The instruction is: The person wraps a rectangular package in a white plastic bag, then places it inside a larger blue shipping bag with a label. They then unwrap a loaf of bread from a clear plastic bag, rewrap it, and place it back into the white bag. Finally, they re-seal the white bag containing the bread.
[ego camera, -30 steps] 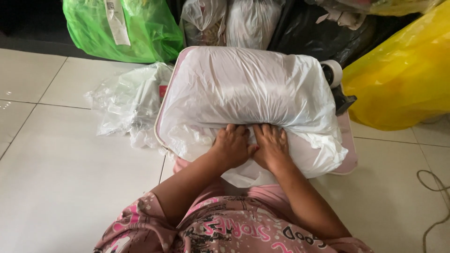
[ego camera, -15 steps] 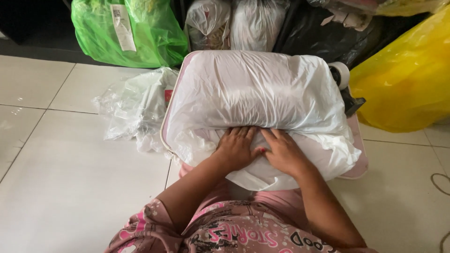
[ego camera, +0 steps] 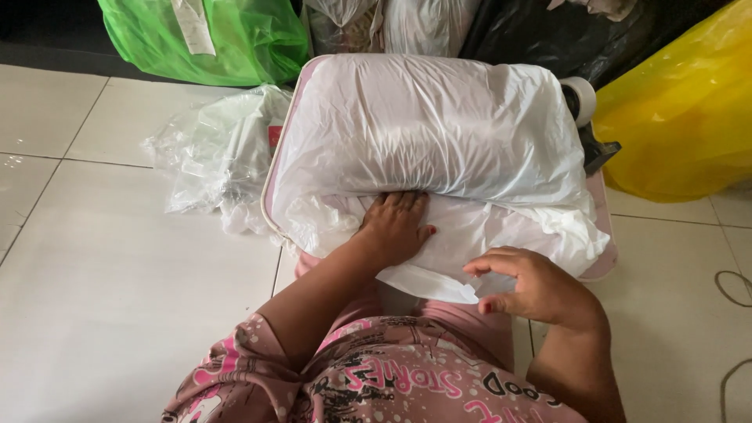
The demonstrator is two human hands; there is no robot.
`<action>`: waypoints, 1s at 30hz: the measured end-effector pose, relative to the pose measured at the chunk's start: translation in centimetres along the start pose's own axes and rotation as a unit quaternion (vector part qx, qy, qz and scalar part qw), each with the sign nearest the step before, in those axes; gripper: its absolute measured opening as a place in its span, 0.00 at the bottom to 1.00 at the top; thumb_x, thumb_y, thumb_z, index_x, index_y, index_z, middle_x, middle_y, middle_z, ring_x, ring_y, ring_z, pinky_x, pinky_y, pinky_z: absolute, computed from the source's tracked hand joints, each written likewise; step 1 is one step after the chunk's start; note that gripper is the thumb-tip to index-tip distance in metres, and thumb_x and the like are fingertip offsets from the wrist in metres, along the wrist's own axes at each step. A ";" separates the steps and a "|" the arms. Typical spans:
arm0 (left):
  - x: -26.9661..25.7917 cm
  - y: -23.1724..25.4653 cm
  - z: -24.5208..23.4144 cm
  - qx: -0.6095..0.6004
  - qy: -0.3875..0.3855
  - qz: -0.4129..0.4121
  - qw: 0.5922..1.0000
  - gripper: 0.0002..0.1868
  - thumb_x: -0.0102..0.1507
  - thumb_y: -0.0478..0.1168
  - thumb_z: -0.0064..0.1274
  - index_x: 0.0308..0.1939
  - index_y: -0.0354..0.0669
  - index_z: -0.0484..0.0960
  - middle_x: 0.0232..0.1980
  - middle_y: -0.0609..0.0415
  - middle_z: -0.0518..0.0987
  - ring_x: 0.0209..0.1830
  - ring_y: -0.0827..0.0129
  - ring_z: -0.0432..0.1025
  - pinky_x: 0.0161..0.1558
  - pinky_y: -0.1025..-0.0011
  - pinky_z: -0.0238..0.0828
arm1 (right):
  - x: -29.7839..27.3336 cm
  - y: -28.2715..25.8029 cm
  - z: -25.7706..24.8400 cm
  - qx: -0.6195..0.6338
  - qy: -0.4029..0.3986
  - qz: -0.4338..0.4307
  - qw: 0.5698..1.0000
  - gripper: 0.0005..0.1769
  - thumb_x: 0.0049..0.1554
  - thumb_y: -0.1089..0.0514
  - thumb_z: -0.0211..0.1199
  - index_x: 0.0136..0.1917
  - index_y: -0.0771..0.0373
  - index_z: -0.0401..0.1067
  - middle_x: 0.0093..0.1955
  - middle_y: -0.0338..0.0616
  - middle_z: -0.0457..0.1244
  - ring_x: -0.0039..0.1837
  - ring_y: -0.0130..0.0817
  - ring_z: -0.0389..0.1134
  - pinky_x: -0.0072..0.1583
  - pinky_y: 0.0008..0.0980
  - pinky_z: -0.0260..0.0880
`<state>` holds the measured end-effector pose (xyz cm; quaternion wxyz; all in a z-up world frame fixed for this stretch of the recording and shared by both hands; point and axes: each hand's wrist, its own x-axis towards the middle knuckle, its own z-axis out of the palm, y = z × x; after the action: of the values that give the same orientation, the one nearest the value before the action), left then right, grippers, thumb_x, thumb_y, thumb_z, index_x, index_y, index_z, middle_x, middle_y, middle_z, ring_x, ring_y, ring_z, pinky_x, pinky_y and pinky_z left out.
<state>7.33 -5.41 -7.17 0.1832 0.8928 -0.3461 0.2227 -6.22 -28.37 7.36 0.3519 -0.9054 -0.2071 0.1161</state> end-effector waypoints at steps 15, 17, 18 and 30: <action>0.3 1.8 -9.4 -0.067 -0.197 0.012 0.978 0.34 0.68 0.62 0.40 0.68 0.41 0.73 0.68 0.40 0.69 0.69 0.43 0.67 0.66 0.48 0.65 | 0.8 -3.5 0.7 -0.062 0.131 0.092 0.985 0.14 0.54 0.58 0.66 0.55 0.49 0.79 0.38 0.35 0.74 0.46 0.31 0.76 0.51 0.34 0.76; 0.6 2.2 -12.1 -0.158 -0.200 0.010 0.967 0.35 0.73 0.61 0.24 0.69 0.42 0.74 0.66 0.34 0.74 0.66 0.37 0.71 0.64 0.45 0.66 | 1.0 -5.1 -0.7 -0.205 0.222 0.005 0.953 0.12 0.59 0.56 0.62 0.56 0.45 0.77 0.43 0.28 0.70 0.49 0.35 0.73 0.51 0.35 0.72; 1.4 1.8 -14.5 -0.157 -0.200 0.013 0.967 0.35 0.73 0.61 0.24 0.69 0.42 0.74 0.66 0.34 0.74 0.66 0.37 0.71 0.64 0.45 0.66 | 1.6 -6.4 -1.9 -0.206 0.225 0.006 0.952 0.12 0.59 0.56 0.62 0.56 0.45 0.77 0.43 0.28 0.70 0.49 0.35 0.73 0.51 0.35 0.72; 9.6 -8.4 -21.7 0.089 -0.089 -0.141 0.982 0.35 0.64 0.73 0.51 0.53 0.47 0.85 0.35 0.49 0.85 0.33 0.49 0.80 0.40 0.52 0.76 | 18.2 -7.0 -13.6 -0.289 0.441 -0.277 0.803 0.13 0.57 0.77 0.70 0.55 0.73 0.76 0.45 0.51 0.69 0.42 0.44 0.68 0.45 0.38 0.67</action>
<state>13.68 5.73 14.50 0.1005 0.9617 -0.2105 0.1441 12.76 -23.39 20.83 0.1440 -0.8230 -0.2952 -0.4635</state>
